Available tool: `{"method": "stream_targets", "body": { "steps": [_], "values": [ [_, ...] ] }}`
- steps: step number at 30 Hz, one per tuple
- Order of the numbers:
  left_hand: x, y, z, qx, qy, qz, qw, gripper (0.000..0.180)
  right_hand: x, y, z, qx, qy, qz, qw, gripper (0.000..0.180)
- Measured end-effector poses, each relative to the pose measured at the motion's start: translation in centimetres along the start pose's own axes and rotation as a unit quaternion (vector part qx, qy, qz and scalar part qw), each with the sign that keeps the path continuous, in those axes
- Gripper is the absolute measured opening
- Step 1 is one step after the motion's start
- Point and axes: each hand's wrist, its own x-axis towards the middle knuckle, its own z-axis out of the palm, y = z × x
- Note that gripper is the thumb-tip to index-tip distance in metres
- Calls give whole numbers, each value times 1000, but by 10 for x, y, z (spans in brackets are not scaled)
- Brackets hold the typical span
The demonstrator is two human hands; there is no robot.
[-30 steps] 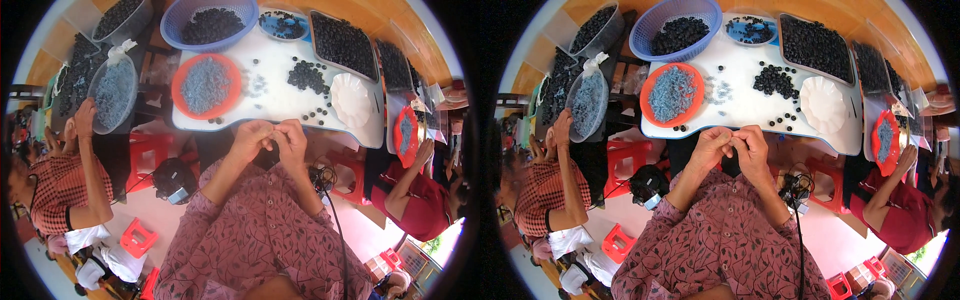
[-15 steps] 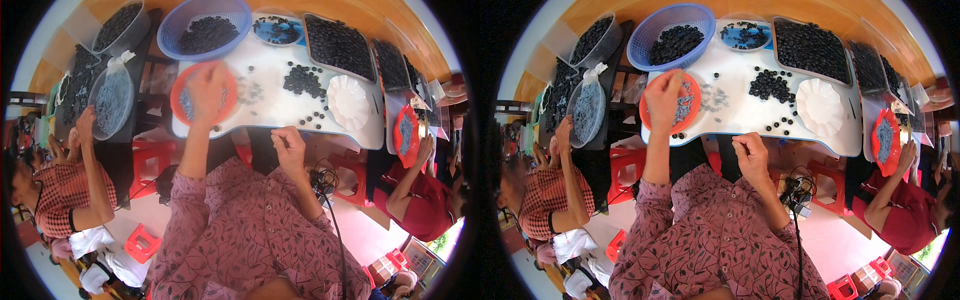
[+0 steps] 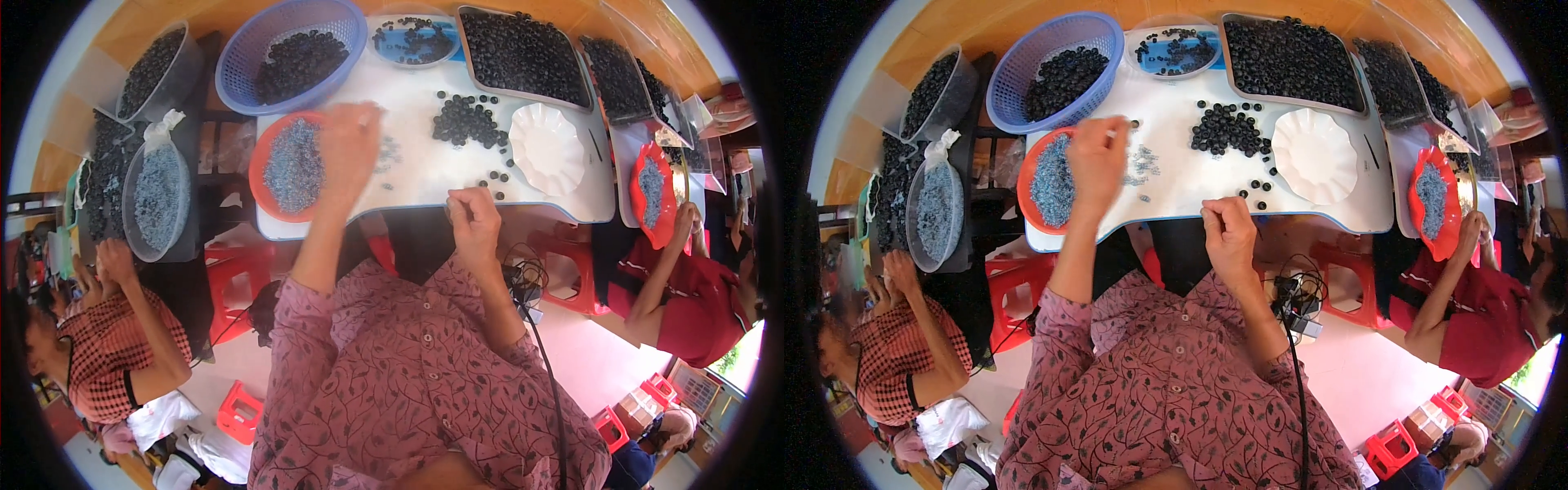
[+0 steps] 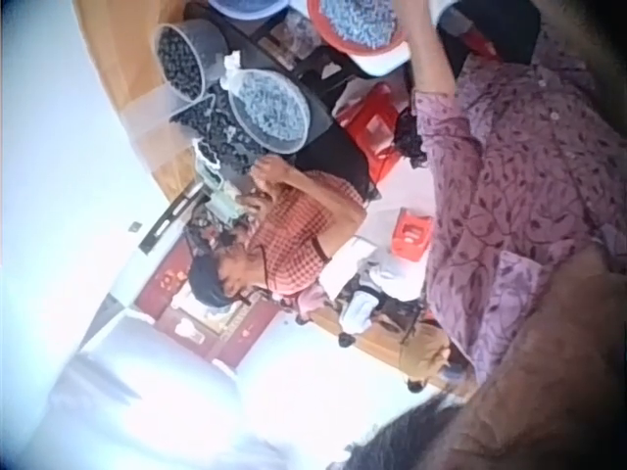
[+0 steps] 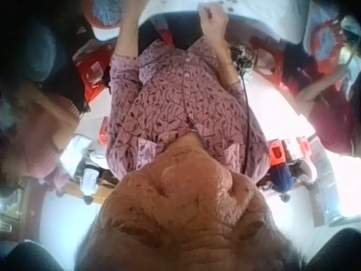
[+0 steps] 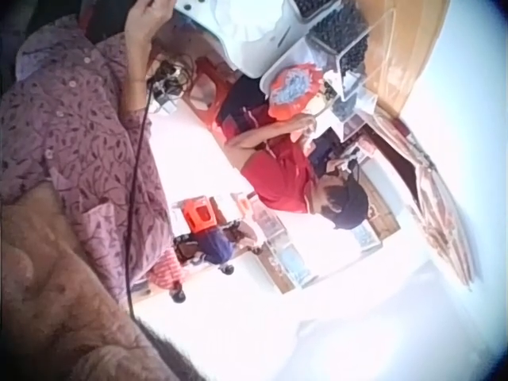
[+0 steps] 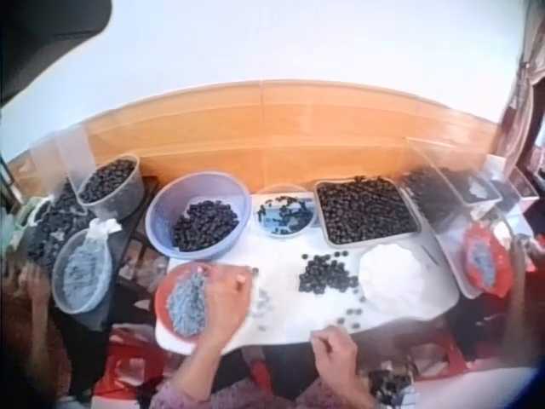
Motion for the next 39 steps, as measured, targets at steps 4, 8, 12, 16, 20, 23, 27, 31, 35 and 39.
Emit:
{"method": "stream_targets", "body": {
  "steps": [4, 8, 12, 16, 20, 23, 27, 31, 35, 39],
  "values": [
    [-39, 26, 48, -50, -97, -23, 994, 8, 13, -5, -6, -62, 18, -62, 996, 11],
    [-53, 36, 77, -30, -136, -15, 990, 8, 13, -1, -9, -64, 33, -48, 996, 10],
    [-54, 41, 92, -21, -146, -20, 989, 11, 9, 8, -12, -64, 43, -34, 996, 10],
    [-51, 48, 101, 48, -131, -14, 990, 18, 9, 13, -13, -63, 41, -37, 996, 11],
    [-52, 49, 109, 87, -115, -11, 990, 20, 9, 6, -13, -52, 33, 7, 998, 10],
    [-54, 51, 109, 87, -111, -3, 990, 20, 9, 10, -14, -48, 36, 11, 998, 10],
    [-62, 49, 100, 91, -127, 1, 988, 19, 8, 9, -16, -56, 39, 15, 998, 11],
    [-76, 56, 73, -66, -170, -89, 979, 16, 7, 7, -17, -51, 41, 18, 998, 13],
    [-97, 48, 56, -317, -220, -245, 889, 21, 7, -2, -12, 34, 26, -17, 999, 20],
    [-93, 52, 40, -365, -275, -371, 808, 23, 3, -2, -11, 160, -33, 60, 985, 17]
  ]
}}
